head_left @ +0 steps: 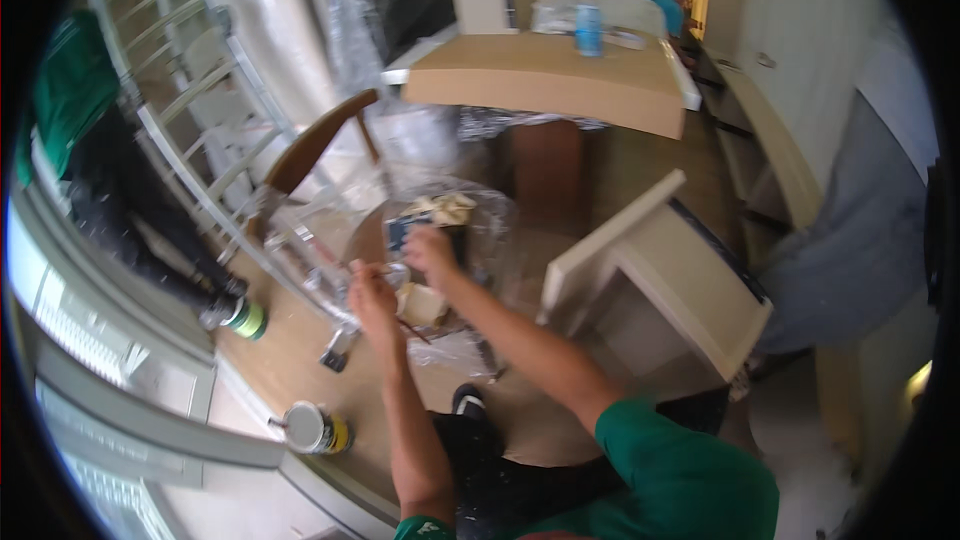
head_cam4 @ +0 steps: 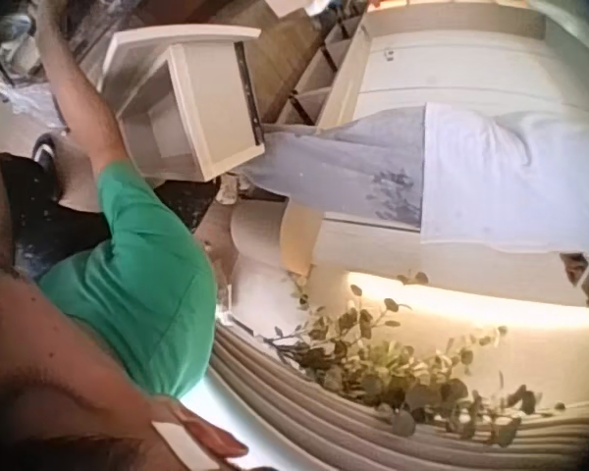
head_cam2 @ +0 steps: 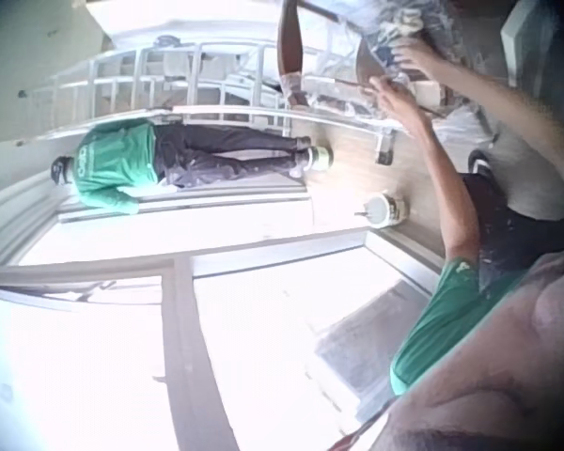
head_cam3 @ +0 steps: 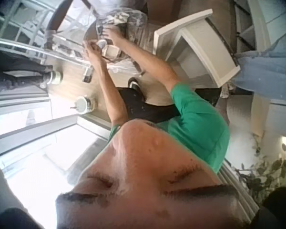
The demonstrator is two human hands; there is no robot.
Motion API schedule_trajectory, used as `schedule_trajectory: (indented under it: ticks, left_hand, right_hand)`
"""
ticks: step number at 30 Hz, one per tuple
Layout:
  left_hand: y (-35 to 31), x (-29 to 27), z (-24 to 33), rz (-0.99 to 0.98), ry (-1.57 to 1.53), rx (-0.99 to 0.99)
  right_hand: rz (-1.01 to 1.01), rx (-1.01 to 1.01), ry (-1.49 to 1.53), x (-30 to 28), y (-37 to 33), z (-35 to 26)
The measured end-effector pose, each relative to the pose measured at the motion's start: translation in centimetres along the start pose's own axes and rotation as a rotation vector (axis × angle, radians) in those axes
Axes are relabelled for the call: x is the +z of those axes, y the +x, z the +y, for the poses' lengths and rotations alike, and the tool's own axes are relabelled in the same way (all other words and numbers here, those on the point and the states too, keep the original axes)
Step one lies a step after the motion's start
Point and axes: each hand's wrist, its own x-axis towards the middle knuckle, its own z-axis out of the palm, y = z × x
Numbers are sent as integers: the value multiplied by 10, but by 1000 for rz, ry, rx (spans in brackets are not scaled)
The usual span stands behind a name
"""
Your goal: The person sands the edges of a small wooden cabinet piece with a sanding block and then applies a liquid with a brush to the inner edges of a drawer.
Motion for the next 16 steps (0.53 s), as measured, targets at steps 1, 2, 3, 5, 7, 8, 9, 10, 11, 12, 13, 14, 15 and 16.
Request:
schedule_trajectory:
  ticks: [1, 2, 3, 5, 7, 8, 9, 10, 11, 12, 13, 14, 15, 16]
  left_hand:
    - [1, -34, 3, 56, 81, 51]
    - [-3, -18, 5, 13, 102, 88]
    - [-9, -3, 8, -34, 80, 88]
    - [-23, 19, 17, -85, 52, 99]
    - [-48, 41, 37, -147, -63, 58]
    - [-55, 43, 42, -196, -192, 11]
    - [-67, 47, 50, -228, -232, 22]
    - [-80, 54, 56, -265, -272, 29]
    - [-94, 66, 55, -303, -287, 22]
    - [-107, 77, 56, -332, -296, 21]
    - [-124, 86, 63, -384, -275, -17]
    - [-133, 92, 64, -408, -195, 9]
    - [-146, 97, 69, -454, -173, 2]
    - [-164, 110, 84, -503, -159, -1]
  right_hand:
    - [17, 179, 25, 50, -56, -4]
    - [-121, 86, -97, 36, -79, -19]
    - [-172, 32, -180, 24, -103, -32]
    - [-260, -87, -287, 19, -157, -59]
    - [-294, -204, -386, 23, -204, -102]
    - [-306, -234, -447, 25, -229, -123]
    - [-326, -260, -505, 29, -252, -140]
    - [-316, -284, -604, 31, -273, -162]
    - [-291, -307, -710, 28, -292, -188]
    - [-275, -325, -811, 24, -306, -207]
    - [-245, -308, -845, 19, -318, -216]
    - [-244, -281, -866, 16, -329, -228]
    - [-247, -254, -886, 15, -342, -240]
    - [-250, -234, -913, 14, -354, -258]
